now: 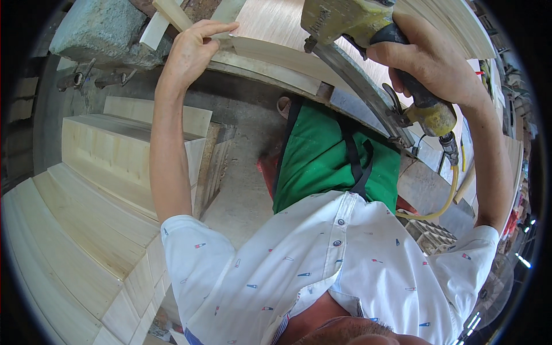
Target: Assembling wooden boxes by applying glue to joints and securing them with a pneumatic nail gun.
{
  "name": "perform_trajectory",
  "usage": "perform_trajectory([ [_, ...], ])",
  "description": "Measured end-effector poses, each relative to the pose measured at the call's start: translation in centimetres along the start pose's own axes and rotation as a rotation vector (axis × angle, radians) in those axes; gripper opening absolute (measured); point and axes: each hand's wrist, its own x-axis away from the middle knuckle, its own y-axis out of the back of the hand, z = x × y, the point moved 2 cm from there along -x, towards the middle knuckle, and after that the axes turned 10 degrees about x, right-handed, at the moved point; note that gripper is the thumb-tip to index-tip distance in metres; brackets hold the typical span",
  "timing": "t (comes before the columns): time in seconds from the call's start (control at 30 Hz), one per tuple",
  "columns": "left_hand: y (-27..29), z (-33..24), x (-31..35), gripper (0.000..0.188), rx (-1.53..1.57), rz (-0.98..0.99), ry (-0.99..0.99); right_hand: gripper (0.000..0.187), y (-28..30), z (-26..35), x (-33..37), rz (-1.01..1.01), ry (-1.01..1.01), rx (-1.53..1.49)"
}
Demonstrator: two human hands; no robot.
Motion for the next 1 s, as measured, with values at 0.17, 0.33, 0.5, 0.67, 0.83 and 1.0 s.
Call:
perform_trajectory([
  [0.17, -0.1, 0.0, 0.2, 0.045, 0.01, -0.003, 0.09, 0.037, -0.1, -0.1, 0.2, 0.047, -0.041, -0.012],
  [0.33, -0.3, -0.2, 0.1, 0.045, 0.005, -0.01, 0.061, 0.033, -0.2, -0.2, 0.5, 0.055, -0.042, 0.006],
  [0.5, -0.2, -0.3, 0.2, 0.042, -0.004, 0.024, 0.111, 0.03, 1.1, -1.4, 3.3, 0.042, -0.126, -0.084],
  [0.67, -0.4, -0.3, -0.1, 0.041, 0.005, -0.02, 0.111, 0.03, 2.6, -3.9, 8.0, -0.055, -0.321, -0.06],
  [0.83, -0.6, -0.7, -0.1, 0.043, 0.032, -0.033, 0.161, 0.03, 2.2, -5.2, 9.2, -0.055, -0.303, -0.076],
  [1.0, -0.6, -0.7, -0.1, 0.043, 0.007, -0.041, 0.143, 0.029, 1.9, -5.2, 9.4, -0.098, -0.306, -0.068],
])
